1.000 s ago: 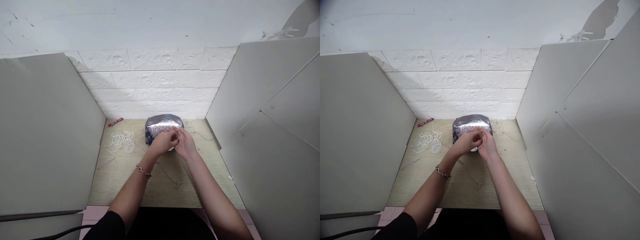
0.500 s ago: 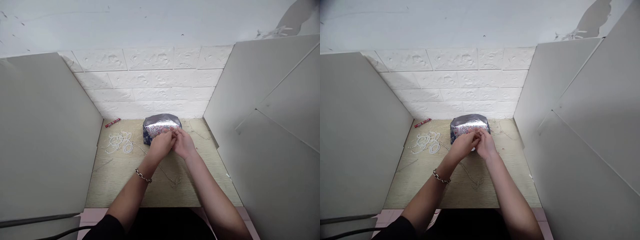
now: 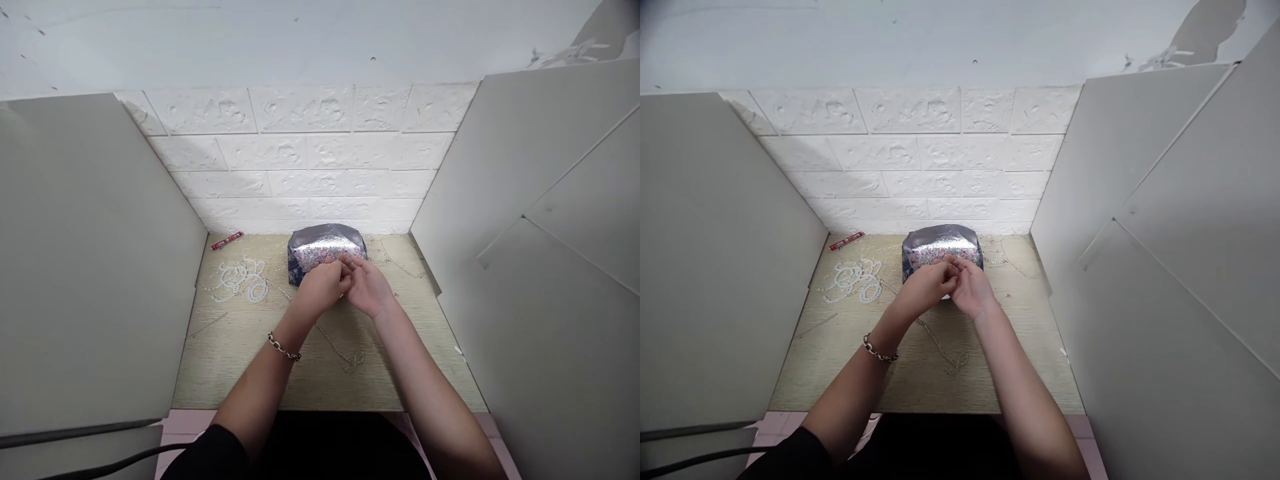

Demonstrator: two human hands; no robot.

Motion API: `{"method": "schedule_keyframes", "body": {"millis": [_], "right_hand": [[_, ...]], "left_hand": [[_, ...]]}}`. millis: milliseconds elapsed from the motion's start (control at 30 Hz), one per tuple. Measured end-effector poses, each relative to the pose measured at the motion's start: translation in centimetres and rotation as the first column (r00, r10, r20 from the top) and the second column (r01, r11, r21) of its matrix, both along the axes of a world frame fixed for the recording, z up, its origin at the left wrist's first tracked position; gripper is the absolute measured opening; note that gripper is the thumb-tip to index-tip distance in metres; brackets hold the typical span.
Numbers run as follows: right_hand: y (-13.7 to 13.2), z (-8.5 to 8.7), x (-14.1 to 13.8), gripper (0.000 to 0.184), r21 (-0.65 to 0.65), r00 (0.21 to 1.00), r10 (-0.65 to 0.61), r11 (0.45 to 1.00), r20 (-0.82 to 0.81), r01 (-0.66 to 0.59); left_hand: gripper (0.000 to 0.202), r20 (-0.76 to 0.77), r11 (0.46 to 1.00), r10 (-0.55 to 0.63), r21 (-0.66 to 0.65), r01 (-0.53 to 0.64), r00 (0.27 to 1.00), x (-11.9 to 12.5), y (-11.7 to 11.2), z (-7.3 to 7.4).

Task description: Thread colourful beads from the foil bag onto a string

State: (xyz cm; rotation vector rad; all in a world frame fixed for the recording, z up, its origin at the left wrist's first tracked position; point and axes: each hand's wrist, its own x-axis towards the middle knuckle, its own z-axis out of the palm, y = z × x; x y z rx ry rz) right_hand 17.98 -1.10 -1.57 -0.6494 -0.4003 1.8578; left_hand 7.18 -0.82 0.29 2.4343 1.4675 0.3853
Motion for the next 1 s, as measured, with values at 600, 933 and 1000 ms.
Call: {"method": "schedule_keyframes", "body": {"millis": [600,933,1000], "right_hand": [[-0.15,0.24,0.12,0.013,0.054,0.998,-0.032,0.998,0.045,0.029],[0.07,0.1,0.09,0.013,0.018,0.999,-0.044,0.999,0.007,0.044],[0.18,0.07,0.26,0.013,-0.003,0.998,-0.061,0.998,-0.01,0.061]], "left_hand": [[0.023,0.056,0.996,-0.084,0.035,0.083,0.995,-0.39,0.22,0.03],[0.018,0.096,0.994,-0.105,0.034,0.102,0.99,-0.44,0.49,-0.06],[0.017,0.155,0.995,-0.099,0.034,0.095,0.983,-0.44,0.47,0.07]]}}
